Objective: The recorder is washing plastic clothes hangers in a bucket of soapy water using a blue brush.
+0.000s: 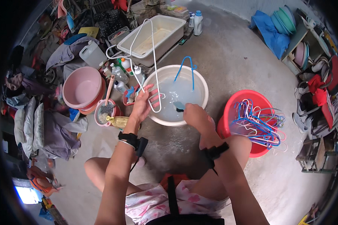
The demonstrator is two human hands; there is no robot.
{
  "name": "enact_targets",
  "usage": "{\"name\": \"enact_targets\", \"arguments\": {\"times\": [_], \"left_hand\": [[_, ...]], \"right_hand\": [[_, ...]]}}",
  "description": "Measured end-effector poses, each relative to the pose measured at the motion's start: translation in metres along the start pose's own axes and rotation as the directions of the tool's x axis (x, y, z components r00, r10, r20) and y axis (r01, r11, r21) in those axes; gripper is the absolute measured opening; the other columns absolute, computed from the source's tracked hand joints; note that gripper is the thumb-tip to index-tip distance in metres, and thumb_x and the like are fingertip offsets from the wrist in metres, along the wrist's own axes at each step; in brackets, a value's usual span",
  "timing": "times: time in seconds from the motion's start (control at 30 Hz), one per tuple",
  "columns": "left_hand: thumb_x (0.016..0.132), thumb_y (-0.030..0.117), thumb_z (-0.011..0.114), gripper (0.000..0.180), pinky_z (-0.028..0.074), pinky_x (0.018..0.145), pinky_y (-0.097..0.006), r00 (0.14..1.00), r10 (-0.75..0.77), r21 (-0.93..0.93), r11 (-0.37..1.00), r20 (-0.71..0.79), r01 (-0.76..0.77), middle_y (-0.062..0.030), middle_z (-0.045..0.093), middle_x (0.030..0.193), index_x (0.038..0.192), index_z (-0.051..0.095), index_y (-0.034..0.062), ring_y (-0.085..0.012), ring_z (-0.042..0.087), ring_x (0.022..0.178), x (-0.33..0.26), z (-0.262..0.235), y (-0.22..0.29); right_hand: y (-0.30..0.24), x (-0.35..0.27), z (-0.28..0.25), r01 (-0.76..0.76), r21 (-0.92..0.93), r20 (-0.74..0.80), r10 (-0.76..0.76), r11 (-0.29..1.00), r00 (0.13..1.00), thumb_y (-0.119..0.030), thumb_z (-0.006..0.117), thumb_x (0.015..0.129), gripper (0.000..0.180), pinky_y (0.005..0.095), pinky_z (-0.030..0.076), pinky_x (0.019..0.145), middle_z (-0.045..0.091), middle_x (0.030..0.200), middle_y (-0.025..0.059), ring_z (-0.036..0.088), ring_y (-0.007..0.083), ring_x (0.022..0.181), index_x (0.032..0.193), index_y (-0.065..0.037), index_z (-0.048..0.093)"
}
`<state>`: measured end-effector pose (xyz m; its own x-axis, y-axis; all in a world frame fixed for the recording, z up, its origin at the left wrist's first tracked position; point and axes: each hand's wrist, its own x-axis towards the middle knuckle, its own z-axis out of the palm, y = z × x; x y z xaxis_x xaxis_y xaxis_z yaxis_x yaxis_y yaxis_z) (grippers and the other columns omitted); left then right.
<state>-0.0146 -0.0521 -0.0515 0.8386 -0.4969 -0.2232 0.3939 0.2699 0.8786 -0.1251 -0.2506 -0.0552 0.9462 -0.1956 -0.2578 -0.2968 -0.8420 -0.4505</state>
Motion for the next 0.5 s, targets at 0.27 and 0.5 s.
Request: {"name": "enact_targets", "arguments": {"times": [0.27, 0.5], "left_hand": [[0.100, 0.030, 0.033, 0.028, 0.049, 0.069, -0.029, 0.990, -0.127, 0.058, 0.990, -0.061, 0.131, -0.0038, 0.058, 0.109, 0.121, 0.049, 0.0192, -0.0144, 0.059, 0.093, 0.003, 0.013, -0.017], [0.099, 0.029, 0.034, 0.025, 0.054, 0.072, -0.034, 0.988, -0.144, 0.007, 0.990, 0.054, 0.144, -0.0058, 0.055, 0.107, 0.114, 0.048, 0.0143, -0.0176, 0.057, 0.092, -0.007, 0.048, -0.031]], "right_hand": [[-0.029, -0.047, -0.058, 0.367, 0.367, -0.463, -0.175, 0.855, 0.869, -0.015, 0.053, 0.083, 0.024, 0.0450, 0.049, 0.068, 0.063, 0.082, 0.0225, 0.061, 0.0389, 0.077, 0.104, -0.004, 0.060], [-0.039, -0.011, -0.051, 0.467, 0.247, -0.573, -0.261, 0.849, 0.777, -0.013, 0.053, 0.085, 0.026, 0.0457, 0.048, 0.064, 0.063, 0.083, 0.0215, 0.061, 0.0402, 0.074, 0.110, -0.006, 0.058]]}}
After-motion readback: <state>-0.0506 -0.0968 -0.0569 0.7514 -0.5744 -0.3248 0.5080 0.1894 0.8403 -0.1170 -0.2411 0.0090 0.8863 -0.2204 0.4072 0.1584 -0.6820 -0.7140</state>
